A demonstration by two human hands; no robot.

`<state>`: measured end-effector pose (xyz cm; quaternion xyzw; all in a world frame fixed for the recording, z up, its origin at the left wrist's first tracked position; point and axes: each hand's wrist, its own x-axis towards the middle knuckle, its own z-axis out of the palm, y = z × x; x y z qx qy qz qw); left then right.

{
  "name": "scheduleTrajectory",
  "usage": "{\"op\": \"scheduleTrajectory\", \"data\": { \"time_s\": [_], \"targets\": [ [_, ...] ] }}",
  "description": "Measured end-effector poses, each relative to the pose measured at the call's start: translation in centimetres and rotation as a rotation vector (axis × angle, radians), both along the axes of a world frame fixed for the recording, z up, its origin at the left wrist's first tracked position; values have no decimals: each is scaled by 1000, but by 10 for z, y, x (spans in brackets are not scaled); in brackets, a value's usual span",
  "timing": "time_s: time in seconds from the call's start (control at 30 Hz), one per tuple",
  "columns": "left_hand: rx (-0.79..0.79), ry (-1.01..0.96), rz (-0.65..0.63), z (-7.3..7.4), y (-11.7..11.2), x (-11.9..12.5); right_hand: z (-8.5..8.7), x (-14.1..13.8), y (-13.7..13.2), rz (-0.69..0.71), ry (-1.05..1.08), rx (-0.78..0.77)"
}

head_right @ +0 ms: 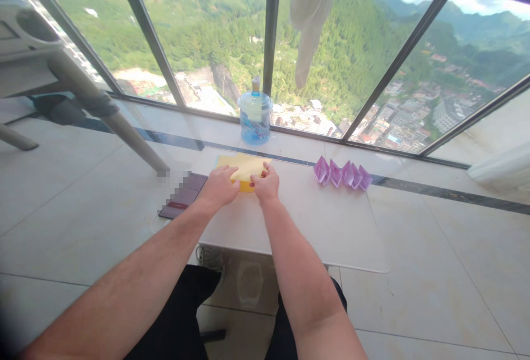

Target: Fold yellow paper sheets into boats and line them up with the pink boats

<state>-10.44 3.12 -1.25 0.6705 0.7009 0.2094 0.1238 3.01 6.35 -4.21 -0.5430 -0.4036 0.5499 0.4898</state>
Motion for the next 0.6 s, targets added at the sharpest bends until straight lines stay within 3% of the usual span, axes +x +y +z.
{"op": "scheduleTrajectory", "data": {
  "time_s": [0.1, 0.2, 0.27, 0.33, 0.47, 0.6],
  "targets": [
    [30, -341, 150, 7, 5, 6, 14, 30, -10, -63, 169, 31],
    [-120, -878, 290, 14, 10, 16, 30, 68, -26, -28, 200, 104],
    [-282, -1230, 283, 17, 11, 25, 37, 91, -37, 11, 180, 141],
    [-408, -1426, 226, 19, 9, 35, 41, 111, -47, 58, 153, 169],
    [-416, -1334, 102, 16, 1, 55, 40, 139, -65, 120, 112, 178],
    [-403, -1239, -6, 8, -5, 71, 35, 157, -75, 167, 182, 87]
  ]
}}
